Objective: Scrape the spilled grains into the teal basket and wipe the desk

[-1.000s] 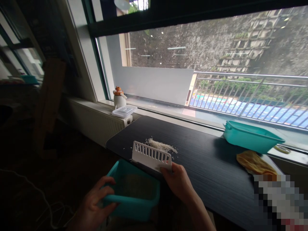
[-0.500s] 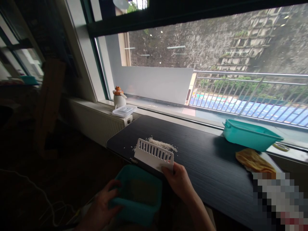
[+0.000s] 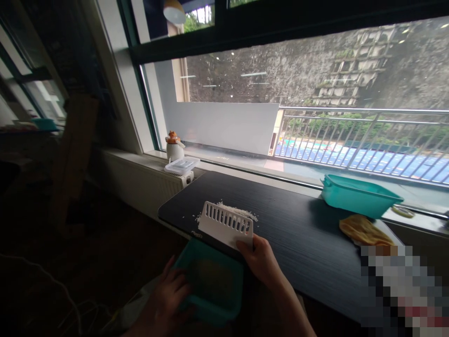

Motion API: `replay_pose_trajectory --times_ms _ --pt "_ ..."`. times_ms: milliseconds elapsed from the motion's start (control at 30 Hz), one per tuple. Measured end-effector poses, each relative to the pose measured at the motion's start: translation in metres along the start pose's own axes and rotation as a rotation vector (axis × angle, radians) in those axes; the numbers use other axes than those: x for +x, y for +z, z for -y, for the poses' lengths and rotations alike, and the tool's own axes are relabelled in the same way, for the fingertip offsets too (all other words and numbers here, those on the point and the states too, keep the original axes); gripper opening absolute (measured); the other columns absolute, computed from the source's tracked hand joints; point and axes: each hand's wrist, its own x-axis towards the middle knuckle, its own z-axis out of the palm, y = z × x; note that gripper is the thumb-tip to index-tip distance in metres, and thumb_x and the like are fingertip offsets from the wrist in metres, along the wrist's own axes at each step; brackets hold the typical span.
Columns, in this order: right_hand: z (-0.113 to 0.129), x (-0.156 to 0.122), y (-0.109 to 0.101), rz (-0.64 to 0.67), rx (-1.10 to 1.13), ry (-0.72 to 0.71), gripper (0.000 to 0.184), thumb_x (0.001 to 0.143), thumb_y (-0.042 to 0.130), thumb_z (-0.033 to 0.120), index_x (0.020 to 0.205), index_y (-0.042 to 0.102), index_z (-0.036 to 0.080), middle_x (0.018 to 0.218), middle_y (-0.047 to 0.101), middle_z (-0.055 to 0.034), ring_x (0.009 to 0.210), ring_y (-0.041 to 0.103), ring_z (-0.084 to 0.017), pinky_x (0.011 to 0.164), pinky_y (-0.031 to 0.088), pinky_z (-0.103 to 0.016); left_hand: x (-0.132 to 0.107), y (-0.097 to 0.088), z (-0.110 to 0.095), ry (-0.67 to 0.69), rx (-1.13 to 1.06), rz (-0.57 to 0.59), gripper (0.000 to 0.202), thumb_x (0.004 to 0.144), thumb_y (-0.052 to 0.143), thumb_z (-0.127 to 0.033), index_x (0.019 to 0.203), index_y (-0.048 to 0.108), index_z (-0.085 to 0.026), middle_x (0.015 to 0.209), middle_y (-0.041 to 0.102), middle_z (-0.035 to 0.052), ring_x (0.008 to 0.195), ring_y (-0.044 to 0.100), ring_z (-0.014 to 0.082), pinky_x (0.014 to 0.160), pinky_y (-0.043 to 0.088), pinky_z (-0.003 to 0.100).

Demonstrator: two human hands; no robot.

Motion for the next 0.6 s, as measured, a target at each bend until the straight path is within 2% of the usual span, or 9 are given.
replay_pose_trajectory --times_ms 100,200,300,467,600 --pt "0.001 -0.001 0.0 -0.014 0.018 -0.01 0.04 0.079 0.065 0.048 0.099 0.069 0.014 0.106 0.071 -0.011 0.098 0.066 -0.029 0.083 0.057 -0.043 0.002 0.009 0.006 0.064 0.038 0.045 0.016 0.071 0.056 -0.003 0.077 0.057 -0.018 0.071 0.061 0.0005 0.075 0.059 0.0188 0.101 0.039 0.055" --pt "0.0 0.0 0.001 -0.019 0.027 -0.013 0.044 0.076 0.067 0.05 0.101 0.069 0.014 0.106 0.071 -0.0106 0.098 0.066 -0.029 0.083 0.057 -0.043 0.009 0.008 0.014 0.133 0.047 0.119 0.018 0.073 0.05 -0.002 0.072 0.054 -0.019 0.068 0.06 -0.0002 0.066 0.058 0.0169 0.084 0.049 0.041" --pt "-0.004 0.002 0.002 -0.033 0.011 -0.026 0.044 0.077 0.067 0.049 0.101 0.069 0.014 0.106 0.072 -0.0107 0.098 0.066 -0.029 0.083 0.057 -0.043 0.019 -0.014 0.019 0.137 0.03 0.156 0.015 0.074 0.051 -0.005 0.071 0.052 -0.019 0.07 0.061 0.0002 0.068 0.058 0.018 0.075 0.047 0.036" --pt "-0.004 0.003 0.003 -0.09 -0.062 -0.078 0.038 0.075 0.069 0.045 0.096 0.071 0.014 0.098 0.074 -0.0095 0.096 0.067 -0.029 0.084 0.055 -0.043 0.021 -0.065 0.024 0.085 -0.042 0.174 0.02 0.073 0.051 -0.004 0.084 0.058 -0.02 0.08 0.064 0.0001 0.078 0.058 0.0185 0.083 0.042 0.036" --pt "0.002 -0.002 0.001 -0.04 -0.075 -0.063 0.036 0.076 0.067 0.044 0.095 0.072 0.014 0.093 0.074 -0.0085 0.093 0.067 -0.029 0.078 0.058 -0.04 0.011 -0.079 0.028 0.086 -0.068 0.183 0.019 0.074 0.051 -0.004 0.081 0.057 -0.02 0.077 0.062 -0.0004 0.075 0.056 0.018 0.077 0.041 0.033"
